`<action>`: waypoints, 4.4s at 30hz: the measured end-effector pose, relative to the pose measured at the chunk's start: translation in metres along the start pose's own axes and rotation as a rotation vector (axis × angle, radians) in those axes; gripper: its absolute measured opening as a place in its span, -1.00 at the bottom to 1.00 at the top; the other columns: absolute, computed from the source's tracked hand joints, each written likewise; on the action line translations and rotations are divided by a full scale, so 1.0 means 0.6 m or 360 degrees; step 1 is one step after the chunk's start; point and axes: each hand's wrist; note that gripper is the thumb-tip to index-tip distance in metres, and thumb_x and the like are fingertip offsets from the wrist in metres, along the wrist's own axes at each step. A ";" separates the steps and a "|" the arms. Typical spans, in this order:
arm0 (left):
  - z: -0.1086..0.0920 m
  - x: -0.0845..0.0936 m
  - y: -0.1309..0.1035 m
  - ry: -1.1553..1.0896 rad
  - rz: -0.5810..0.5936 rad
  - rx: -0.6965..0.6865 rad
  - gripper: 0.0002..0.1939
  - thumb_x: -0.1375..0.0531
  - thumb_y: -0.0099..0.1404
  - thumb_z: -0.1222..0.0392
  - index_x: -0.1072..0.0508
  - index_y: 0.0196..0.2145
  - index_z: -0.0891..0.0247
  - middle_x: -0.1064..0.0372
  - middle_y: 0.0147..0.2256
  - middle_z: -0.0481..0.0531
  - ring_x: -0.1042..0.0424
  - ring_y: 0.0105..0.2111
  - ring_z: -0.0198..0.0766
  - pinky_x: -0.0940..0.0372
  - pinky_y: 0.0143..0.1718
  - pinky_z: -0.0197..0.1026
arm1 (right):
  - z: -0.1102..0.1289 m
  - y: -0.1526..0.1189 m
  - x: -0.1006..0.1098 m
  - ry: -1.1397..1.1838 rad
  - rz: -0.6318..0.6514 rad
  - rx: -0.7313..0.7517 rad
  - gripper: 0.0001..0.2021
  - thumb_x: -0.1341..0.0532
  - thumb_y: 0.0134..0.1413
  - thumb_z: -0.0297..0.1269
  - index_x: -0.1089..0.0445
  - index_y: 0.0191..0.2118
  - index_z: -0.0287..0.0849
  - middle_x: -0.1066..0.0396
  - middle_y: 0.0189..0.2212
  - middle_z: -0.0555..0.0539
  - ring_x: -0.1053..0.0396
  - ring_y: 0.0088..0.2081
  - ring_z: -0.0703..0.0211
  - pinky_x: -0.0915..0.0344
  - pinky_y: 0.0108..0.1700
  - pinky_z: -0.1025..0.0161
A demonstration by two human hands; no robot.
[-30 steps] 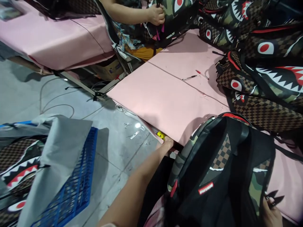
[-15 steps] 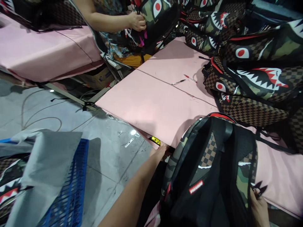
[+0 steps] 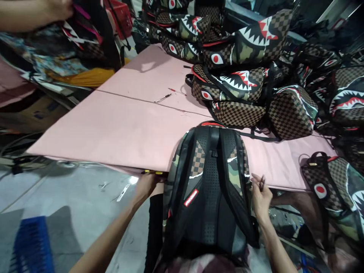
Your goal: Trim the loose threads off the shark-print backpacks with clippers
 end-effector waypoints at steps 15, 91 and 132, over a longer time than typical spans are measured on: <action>-0.336 -0.121 -0.244 -0.1375 0.0187 -0.0520 -0.88 -0.18 0.14 0.24 -0.51 -0.35 0.19 -0.41 -0.27 0.06 -0.39 -0.25 -0.24 -0.28 -0.20 -0.26 | 0.084 -0.097 0.027 -0.0113 0.1079 0.0592 -0.84 -0.16 0.09 -0.22 -0.45 -0.37 -0.16 -0.42 -0.45 -0.02 -0.36 -0.40 0.23 -0.26 -0.34 0.34; -0.375 -0.189 -0.183 -0.2079 0.0170 0.0101 -0.78 -0.28 -0.14 0.31 -0.39 -0.45 0.34 -0.21 -0.61 -0.15 -0.23 -0.61 -0.46 -0.18 -0.60 -0.40 | 0.071 -0.016 0.016 -0.0615 0.0850 0.0594 -0.75 -0.11 0.04 -0.14 -0.42 -0.40 -0.20 -0.44 -0.48 -0.05 -0.35 -0.42 0.16 -0.20 -0.38 0.29; -0.383 -0.183 -0.207 -0.2259 0.0180 0.0130 -0.68 -0.28 -0.21 0.38 -0.38 -0.39 0.33 -0.17 -0.59 -0.19 -0.21 -0.61 -0.50 -0.18 -0.58 -0.40 | 0.054 -0.036 0.004 -0.0572 0.0698 0.1289 -0.78 -0.03 0.00 -0.50 -0.39 -0.35 -0.15 -0.41 -0.35 -0.07 -0.37 -0.28 0.20 -0.26 -0.27 0.31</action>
Point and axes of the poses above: each hand's wrist, its own y-axis towards the middle knuckle, its own x-axis out of the back of the hand, z = x × y
